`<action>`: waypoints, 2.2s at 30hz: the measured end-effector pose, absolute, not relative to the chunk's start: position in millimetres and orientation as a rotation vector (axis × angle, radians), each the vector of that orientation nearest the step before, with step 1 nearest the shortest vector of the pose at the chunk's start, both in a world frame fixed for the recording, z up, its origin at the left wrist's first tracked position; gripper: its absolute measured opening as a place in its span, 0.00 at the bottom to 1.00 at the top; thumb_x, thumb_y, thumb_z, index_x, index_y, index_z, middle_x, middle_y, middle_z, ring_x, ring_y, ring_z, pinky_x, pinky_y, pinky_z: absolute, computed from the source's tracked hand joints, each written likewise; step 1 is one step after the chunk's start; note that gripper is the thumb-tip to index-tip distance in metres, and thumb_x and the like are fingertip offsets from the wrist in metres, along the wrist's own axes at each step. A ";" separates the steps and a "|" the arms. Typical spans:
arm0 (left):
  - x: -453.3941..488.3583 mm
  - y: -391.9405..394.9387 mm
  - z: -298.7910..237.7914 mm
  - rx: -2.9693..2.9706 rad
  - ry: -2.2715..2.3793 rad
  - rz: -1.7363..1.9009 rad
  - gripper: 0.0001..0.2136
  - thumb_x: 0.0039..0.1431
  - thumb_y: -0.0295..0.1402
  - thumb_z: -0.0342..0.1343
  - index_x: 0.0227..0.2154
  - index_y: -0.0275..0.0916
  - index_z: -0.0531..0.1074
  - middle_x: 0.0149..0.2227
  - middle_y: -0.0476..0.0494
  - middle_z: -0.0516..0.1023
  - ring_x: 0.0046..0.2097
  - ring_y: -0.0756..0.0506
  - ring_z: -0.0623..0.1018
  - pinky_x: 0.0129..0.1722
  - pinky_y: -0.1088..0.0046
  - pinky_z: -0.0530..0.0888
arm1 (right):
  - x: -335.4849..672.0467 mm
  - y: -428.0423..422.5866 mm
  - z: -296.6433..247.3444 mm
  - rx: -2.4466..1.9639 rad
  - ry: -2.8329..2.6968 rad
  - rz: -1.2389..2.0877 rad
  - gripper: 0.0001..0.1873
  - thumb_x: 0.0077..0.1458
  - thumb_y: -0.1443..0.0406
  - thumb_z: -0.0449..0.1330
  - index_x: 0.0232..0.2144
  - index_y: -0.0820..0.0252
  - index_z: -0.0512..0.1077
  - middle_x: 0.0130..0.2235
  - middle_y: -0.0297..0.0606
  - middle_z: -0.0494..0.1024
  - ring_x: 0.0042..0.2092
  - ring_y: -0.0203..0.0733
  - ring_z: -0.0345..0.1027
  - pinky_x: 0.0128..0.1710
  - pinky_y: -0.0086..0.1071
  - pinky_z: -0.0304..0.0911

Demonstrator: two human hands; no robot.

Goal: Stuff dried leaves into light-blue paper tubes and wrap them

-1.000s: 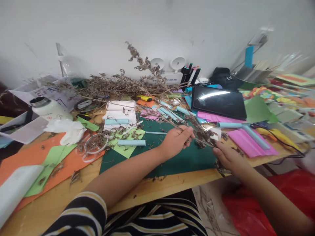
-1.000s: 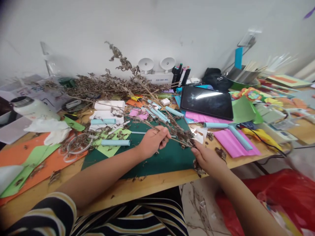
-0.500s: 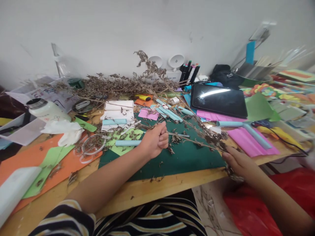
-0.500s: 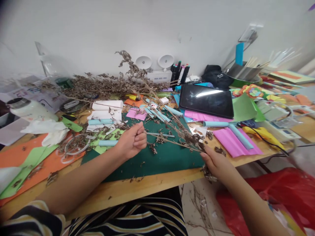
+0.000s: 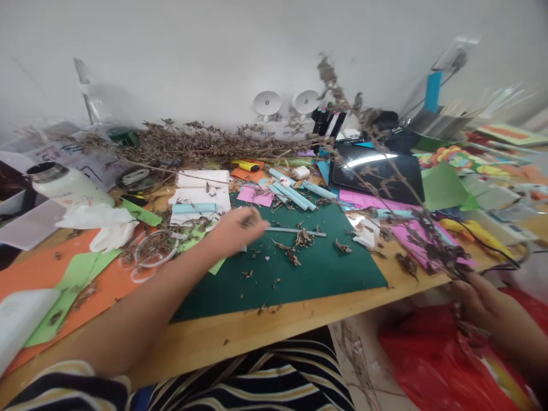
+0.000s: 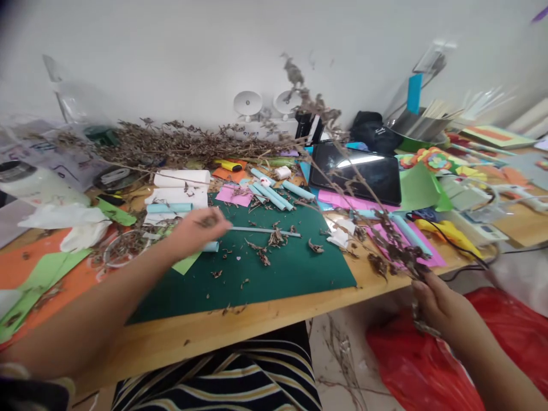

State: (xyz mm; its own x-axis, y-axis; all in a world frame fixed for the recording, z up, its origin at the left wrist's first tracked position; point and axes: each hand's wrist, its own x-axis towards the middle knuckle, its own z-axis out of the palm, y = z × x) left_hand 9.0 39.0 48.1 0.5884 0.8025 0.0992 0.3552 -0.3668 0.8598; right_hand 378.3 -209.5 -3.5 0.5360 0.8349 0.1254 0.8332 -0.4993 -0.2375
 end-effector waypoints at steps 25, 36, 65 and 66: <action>80.0 2.7 27.7 1.298 0.538 0.628 0.11 0.47 0.36 0.53 0.32 0.35 0.64 0.26 0.50 0.68 0.25 0.54 0.70 0.20 0.84 0.65 | 217.2 -98.1 20.7 -1.611 -1.418 0.645 0.20 0.54 0.53 0.42 0.43 0.57 0.60 0.21 0.30 0.62 0.21 0.33 0.55 0.20 0.28 0.56; 67.6 11.8 38.9 1.187 0.588 0.843 0.05 0.48 0.30 0.52 0.25 0.35 0.62 0.22 0.53 0.67 0.21 0.53 0.72 0.19 0.80 0.69 | 215.7 -88.3 21.3 -1.408 -1.239 0.889 0.23 0.52 0.51 0.46 0.47 0.53 0.60 0.40 0.40 0.70 0.37 0.39 0.66 0.34 0.35 0.64; 66.7 12.8 31.2 1.285 0.761 0.962 0.05 0.49 0.33 0.51 0.27 0.38 0.61 0.25 0.52 0.66 0.22 0.52 0.72 0.18 0.78 0.70 | 182.9 -96.1 42.6 -1.757 -2.129 -0.803 0.08 0.49 0.68 0.52 0.29 0.56 0.72 0.30 0.39 0.69 0.31 0.41 0.56 0.29 0.34 0.50; 67.0 13.7 28.5 1.311 0.768 0.978 0.05 0.49 0.34 0.50 0.27 0.38 0.61 0.24 0.51 0.66 0.22 0.52 0.72 0.19 0.77 0.70 | 182.6 -95.8 43.1 -1.724 -2.142 -0.847 0.08 0.50 0.68 0.52 0.28 0.56 0.72 0.28 0.39 0.69 0.30 0.40 0.55 0.29 0.34 0.49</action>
